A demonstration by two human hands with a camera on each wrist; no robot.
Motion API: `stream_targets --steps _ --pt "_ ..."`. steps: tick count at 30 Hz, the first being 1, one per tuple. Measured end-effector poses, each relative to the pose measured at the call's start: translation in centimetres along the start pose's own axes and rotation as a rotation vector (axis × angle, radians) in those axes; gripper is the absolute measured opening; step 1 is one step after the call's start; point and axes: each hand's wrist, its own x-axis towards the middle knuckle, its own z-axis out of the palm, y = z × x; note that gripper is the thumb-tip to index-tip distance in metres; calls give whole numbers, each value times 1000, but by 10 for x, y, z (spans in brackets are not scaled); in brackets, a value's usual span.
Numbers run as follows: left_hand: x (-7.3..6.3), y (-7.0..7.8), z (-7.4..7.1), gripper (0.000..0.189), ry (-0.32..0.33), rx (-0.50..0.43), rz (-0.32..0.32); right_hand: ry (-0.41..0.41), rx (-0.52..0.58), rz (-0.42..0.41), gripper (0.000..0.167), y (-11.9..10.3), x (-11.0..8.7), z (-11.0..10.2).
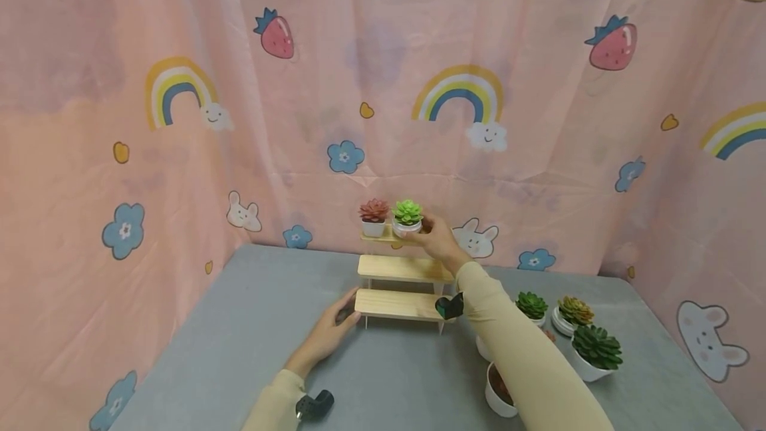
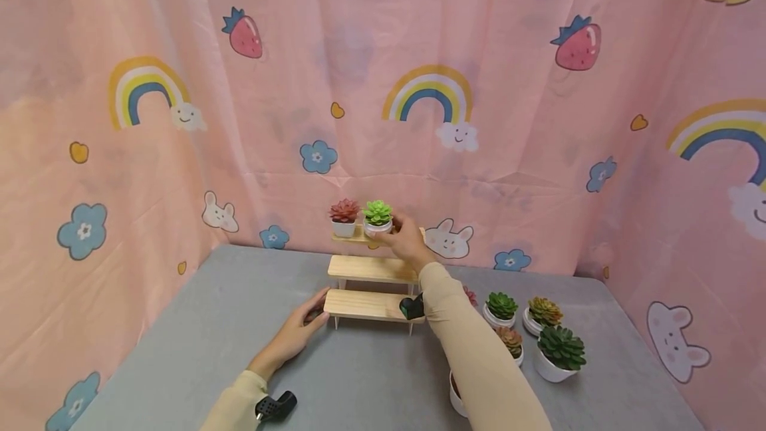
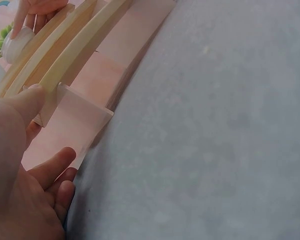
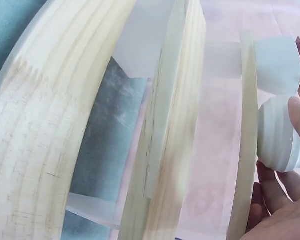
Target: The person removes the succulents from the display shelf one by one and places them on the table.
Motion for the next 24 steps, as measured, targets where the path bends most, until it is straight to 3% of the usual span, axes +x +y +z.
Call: stream_targets --steps 8,20,24 --pt "-2 -1 -1 60 12 3 5 33 0 21 64 -7 -6 -5" --pt "-3 1 -2 61 16 3 17 45 -90 33 72 -16 -28 -35" --pt "-1 1 0 61 16 -8 18 61 -131 3 72 -19 -39 -47"
